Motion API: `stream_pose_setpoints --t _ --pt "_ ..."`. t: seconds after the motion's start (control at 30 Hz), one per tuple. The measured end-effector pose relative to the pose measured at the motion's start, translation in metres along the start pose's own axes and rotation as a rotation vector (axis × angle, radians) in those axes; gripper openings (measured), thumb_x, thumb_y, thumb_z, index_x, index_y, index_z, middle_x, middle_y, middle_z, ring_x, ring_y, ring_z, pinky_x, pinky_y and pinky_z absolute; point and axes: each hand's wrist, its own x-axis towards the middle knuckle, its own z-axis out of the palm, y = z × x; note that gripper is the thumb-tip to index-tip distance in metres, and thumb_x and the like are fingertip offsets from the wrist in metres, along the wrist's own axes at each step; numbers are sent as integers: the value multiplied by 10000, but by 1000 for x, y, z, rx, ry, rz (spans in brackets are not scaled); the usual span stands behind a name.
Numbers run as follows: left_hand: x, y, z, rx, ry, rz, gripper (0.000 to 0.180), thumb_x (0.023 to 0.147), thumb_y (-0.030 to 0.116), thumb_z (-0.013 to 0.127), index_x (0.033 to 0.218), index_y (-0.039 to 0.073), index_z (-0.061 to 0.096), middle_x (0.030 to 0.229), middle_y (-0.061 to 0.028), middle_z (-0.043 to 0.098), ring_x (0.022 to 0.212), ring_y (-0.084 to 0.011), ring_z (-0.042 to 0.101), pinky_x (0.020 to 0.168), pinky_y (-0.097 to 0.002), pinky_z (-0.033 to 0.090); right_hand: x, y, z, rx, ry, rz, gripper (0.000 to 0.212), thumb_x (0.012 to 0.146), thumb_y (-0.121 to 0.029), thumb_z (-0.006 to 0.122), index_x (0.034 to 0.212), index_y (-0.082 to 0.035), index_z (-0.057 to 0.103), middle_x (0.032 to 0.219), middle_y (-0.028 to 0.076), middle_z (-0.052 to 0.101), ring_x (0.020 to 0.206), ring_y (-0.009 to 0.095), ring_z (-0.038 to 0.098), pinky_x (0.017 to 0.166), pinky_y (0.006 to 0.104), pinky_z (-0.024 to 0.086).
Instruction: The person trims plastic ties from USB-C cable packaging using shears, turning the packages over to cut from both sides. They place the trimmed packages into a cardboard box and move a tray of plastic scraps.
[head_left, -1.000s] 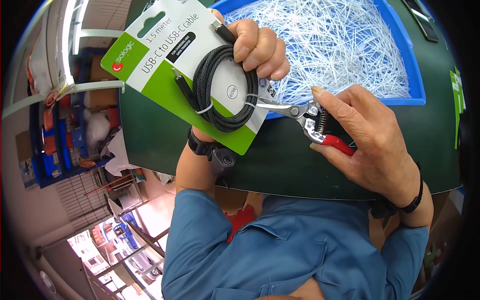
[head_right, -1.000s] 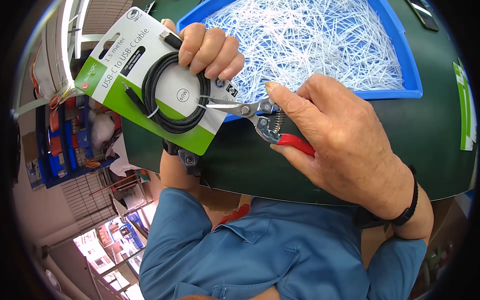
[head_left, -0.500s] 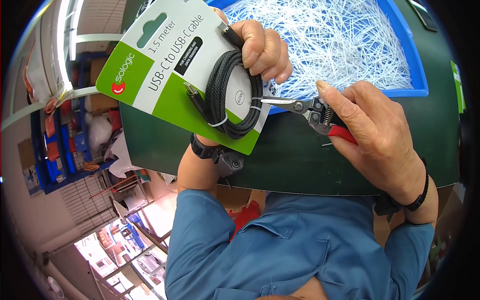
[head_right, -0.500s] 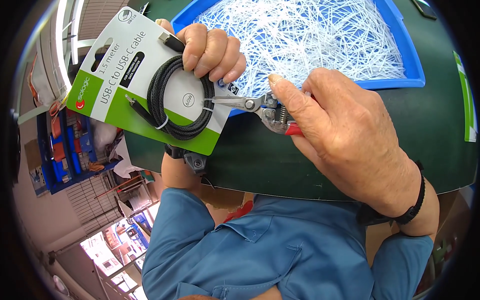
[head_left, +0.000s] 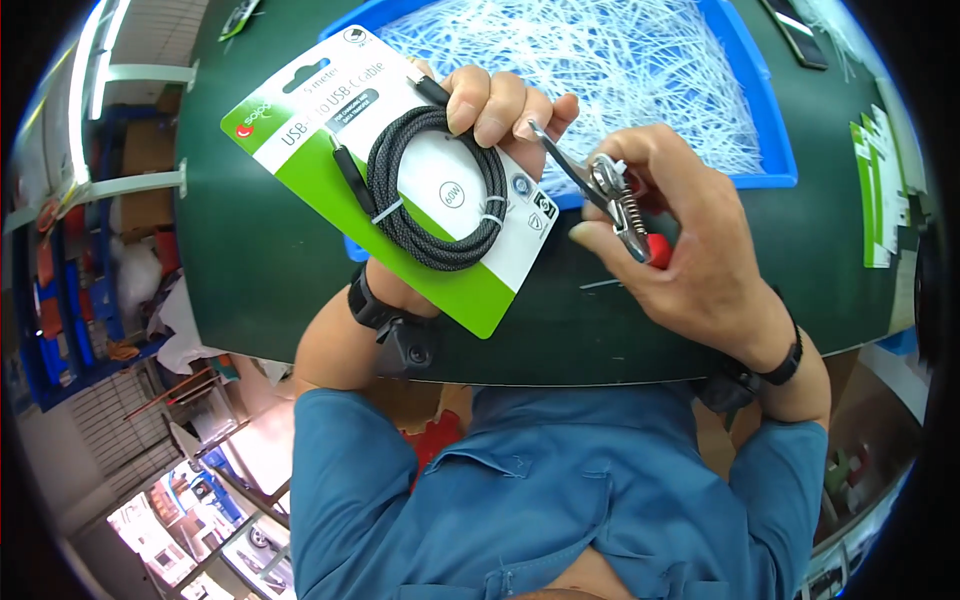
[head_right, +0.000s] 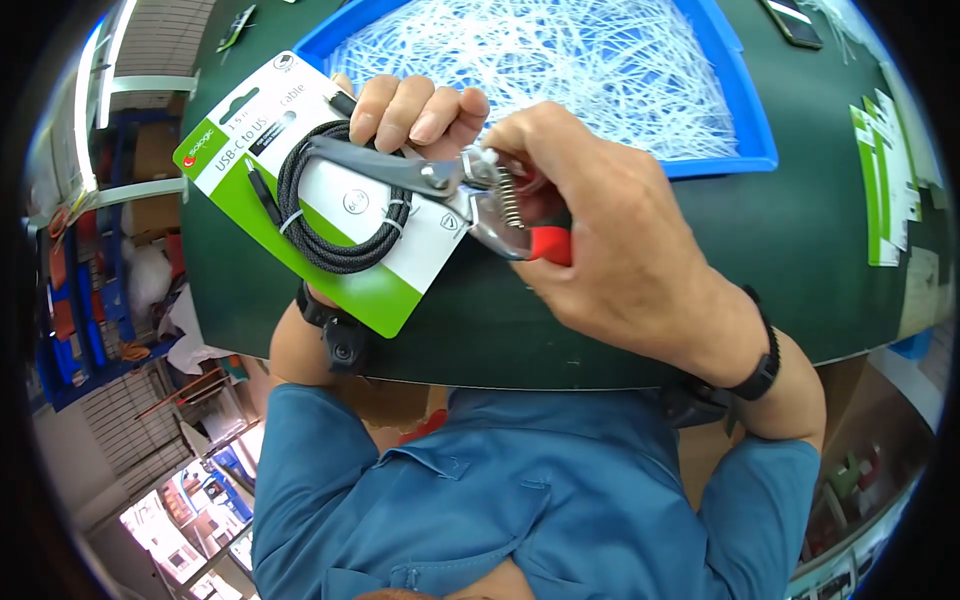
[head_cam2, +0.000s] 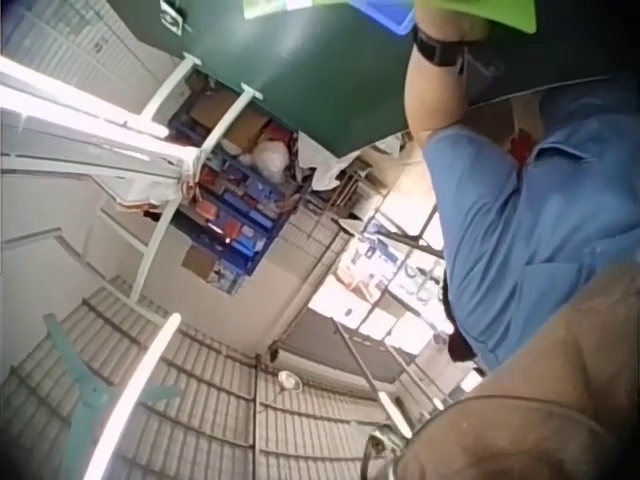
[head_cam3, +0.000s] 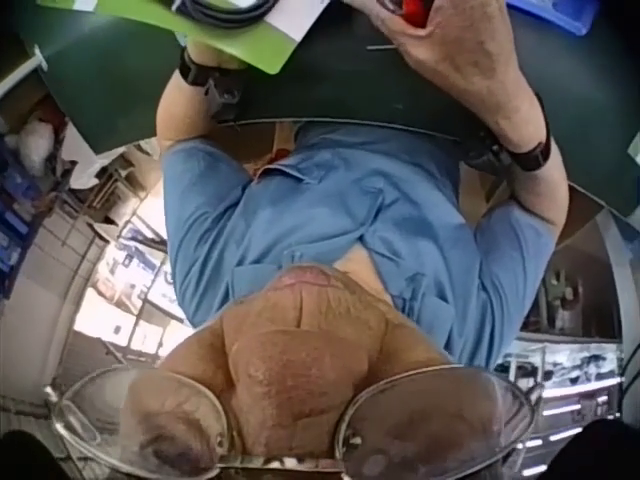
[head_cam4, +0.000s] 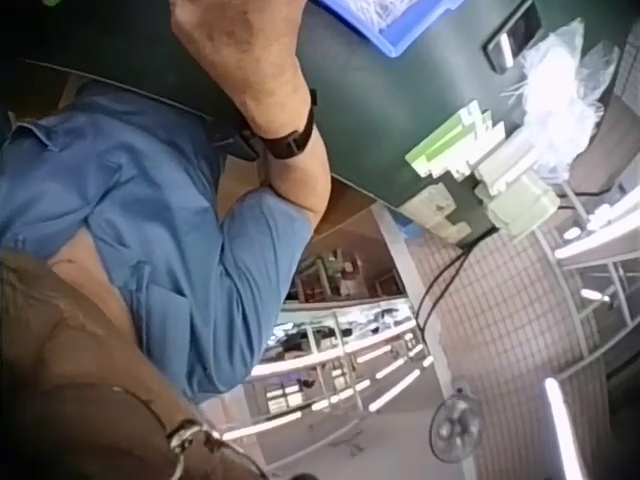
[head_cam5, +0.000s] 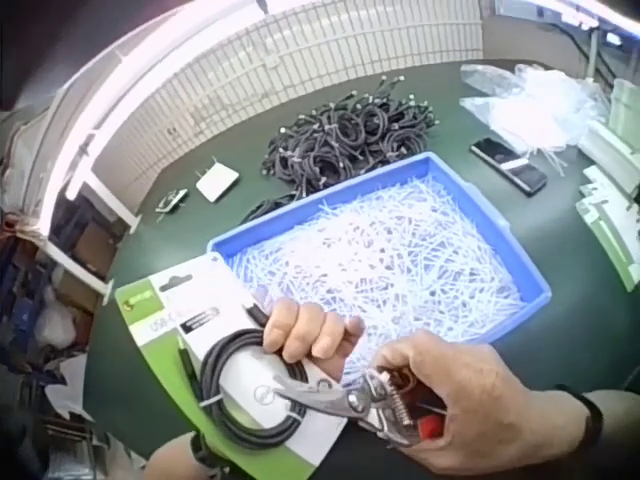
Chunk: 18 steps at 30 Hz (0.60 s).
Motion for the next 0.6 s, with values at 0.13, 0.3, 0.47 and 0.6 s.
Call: stream_pose_setpoints --t 0.13,0.3,0.47,0.6 --pt "-3 -23 2 -96 23 3 366 1113 409 391 883 171 549 843 14 532 970 -197 563 1180 -423 317 2 1 6 55 20 -39 447 802 -25 847 1152 -26 569 936 80 666 841 158 705 763 296 578" --pt "-11 -32 11 -119 89 -18 305 1096 377 460 897 170 564 871 12 542 1000 -202 571 1200 -411 315 -2 5 11 59 35 -80 439 805 -14 850 1128 -35 555 906 62 677 843 135 713 764 282 574" --pt "-14 -38 13 -158 57 31 260 1078 354 510 914 162 573 904 11 553 1010 -199 577 1176 -386 339 -2 5 13 80 0 -107 427 818 9 834 1128 -36 544 896 51 680 831 113 696 752 263 563" --pt "-13 -32 6 -227 -16 -40 271 1077 353 505 902 158 574 872 14 547 962 -194 571 1151 -375 348 -5 -2 12 114 -58 -85 405 831 40 807 1123 -29 536 900 47 680 775 94 660 716 239 539"
